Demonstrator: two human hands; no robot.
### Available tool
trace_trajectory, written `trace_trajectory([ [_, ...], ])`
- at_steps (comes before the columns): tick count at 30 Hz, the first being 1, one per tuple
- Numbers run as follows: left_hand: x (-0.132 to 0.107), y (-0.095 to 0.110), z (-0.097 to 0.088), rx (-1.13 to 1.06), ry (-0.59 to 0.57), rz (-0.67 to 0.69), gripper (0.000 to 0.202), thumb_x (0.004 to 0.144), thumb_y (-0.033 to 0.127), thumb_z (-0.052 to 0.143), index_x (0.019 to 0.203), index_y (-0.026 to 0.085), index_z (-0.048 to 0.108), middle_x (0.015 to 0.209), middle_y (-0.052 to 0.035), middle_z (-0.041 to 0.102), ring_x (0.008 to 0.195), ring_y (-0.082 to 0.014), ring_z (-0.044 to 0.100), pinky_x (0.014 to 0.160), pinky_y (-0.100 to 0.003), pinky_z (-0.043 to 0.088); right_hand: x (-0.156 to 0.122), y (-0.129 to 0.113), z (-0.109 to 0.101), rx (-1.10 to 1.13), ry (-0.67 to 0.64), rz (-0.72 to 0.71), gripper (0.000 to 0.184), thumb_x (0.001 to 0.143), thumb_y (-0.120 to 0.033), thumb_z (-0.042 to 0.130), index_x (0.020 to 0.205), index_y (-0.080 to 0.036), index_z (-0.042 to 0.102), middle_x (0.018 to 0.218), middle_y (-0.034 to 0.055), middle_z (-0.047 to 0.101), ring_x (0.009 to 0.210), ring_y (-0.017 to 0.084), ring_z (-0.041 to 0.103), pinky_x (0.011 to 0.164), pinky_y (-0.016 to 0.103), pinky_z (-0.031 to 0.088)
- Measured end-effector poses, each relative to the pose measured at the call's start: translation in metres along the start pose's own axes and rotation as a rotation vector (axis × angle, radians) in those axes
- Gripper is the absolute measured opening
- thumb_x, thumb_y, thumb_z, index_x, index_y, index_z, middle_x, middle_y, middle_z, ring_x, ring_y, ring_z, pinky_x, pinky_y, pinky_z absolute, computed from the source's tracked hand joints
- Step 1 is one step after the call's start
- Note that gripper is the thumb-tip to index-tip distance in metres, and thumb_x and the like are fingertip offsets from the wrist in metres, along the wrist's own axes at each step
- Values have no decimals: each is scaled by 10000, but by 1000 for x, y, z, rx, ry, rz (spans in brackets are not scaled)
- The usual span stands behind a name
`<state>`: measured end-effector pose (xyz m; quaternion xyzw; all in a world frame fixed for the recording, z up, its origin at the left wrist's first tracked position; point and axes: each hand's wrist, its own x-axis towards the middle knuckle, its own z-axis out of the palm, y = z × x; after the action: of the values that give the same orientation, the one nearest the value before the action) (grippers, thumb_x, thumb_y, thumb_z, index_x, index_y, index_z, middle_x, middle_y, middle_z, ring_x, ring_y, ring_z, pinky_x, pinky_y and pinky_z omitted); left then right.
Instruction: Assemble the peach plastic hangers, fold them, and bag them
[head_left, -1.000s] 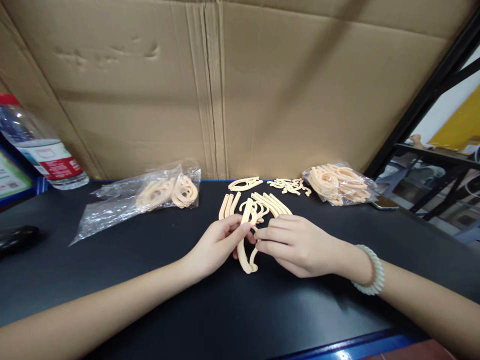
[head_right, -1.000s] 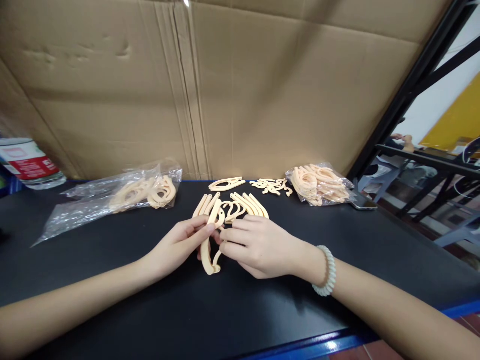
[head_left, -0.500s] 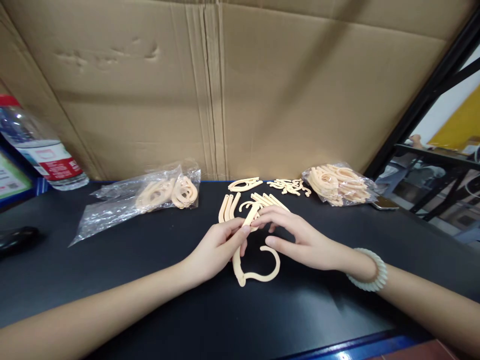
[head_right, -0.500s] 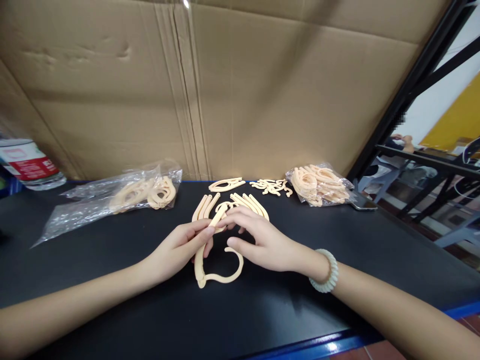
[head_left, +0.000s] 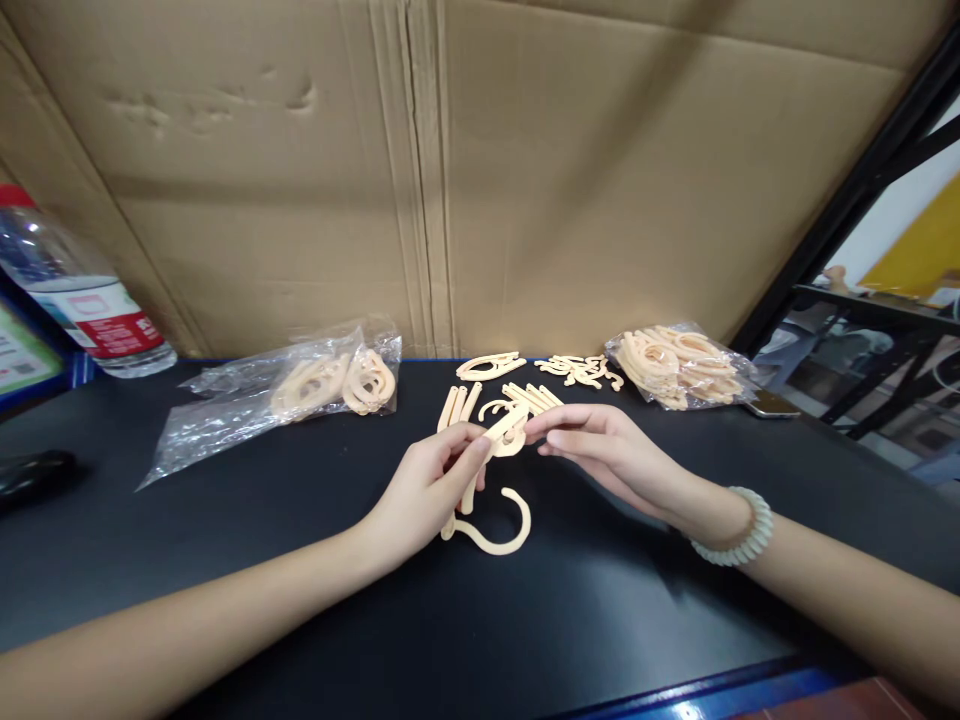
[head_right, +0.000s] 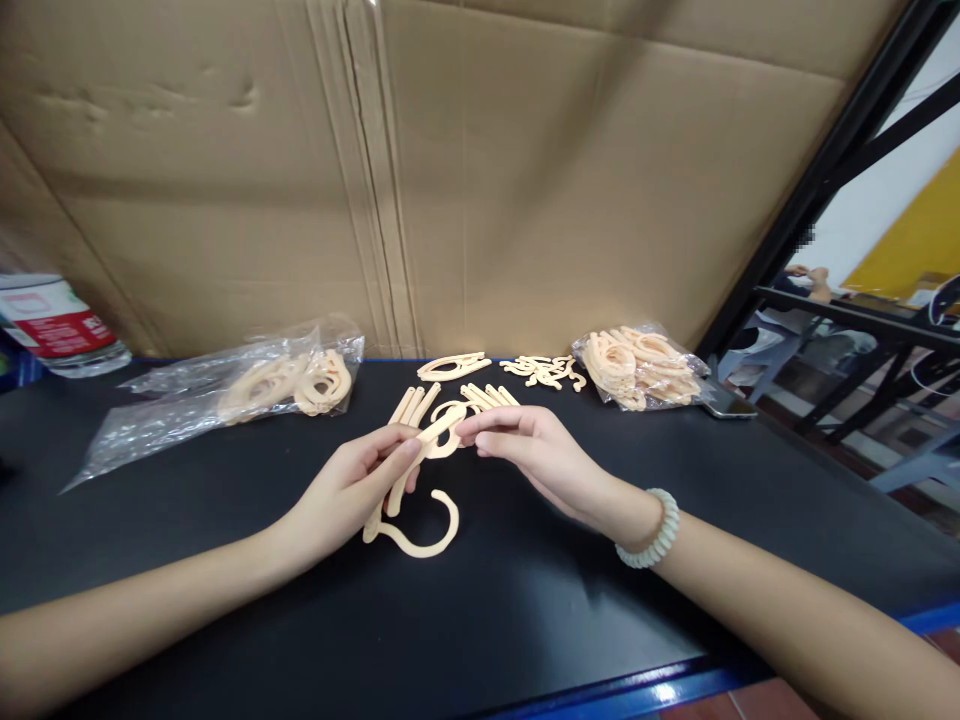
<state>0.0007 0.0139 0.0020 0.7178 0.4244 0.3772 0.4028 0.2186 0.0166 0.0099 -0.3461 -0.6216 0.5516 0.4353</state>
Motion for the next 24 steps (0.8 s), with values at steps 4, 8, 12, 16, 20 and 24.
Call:
trace_trajectory([
  [4, 1, -2, 1, -66, -4, -31, 302, 915, 423, 497, 748, 179, 563, 608, 34, 539, 445, -91, 486, 421, -188, 386, 1, 0, 1, 46, -60, 15, 250, 793, -205, 689, 1041, -198, 717, 1116, 72, 683, 1094, 209, 597, 982, 381, 452],
  [8, 1, -6, 2, -122, -37, -52, 295, 917, 442, 489, 839, 168, 567, 659, 23, 590, 475, -93, 525, 459, -196, 443, -2, -1, 5, 52, -188, 68, 302, 831, -215, 656, 1130, -198, 693, 1191, 79, 664, 1185, 217, 553, 1035, 387, 404],
  [12, 1, -8, 2, -120, -48, -34, 276, 932, 421, 470, 880, 164, 555, 682, 27, 588, 473, -88, 540, 461, -199, 436, -3, -1, 5, 53, -93, 71, 254, 817, -236, 680, 1063, -180, 706, 1137, 80, 670, 1093, 197, 589, 965, 348, 447],
  [16, 1, -10, 2, -88, -35, -30, 273, 941, 414, 459, 900, 163, 558, 681, 36, 567, 443, -66, 500, 429, -188, 385, -1, 2, 3, 87, 5, 108, 161, 828, -285, 685, 941, -182, 634, 877, 21, 660, 828, 137, 645, 771, 272, 494],
  [20, 2, -11, 2, -85, -40, -33, 252, 935, 405, 473, 936, 169, 561, 676, 46, 535, 445, -59, 471, 427, -183, 370, -1, 3, 4, 88, 59, 120, 221, 841, -322, 673, 953, -205, 522, 756, -34, 604, 580, 88, 596, 591, 233, 456],
  [24, 1, -11, 1, -81, -26, -18, 230, 911, 376, 519, 1026, 181, 561, 706, 54, 507, 470, -62, 467, 446, -189, 382, 0, 6, 5, 76, -13, 212, 303, 854, -382, 639, 1034, -165, 530, 713, -9, 620, 478, 80, 549, 471, 209, 409],
])
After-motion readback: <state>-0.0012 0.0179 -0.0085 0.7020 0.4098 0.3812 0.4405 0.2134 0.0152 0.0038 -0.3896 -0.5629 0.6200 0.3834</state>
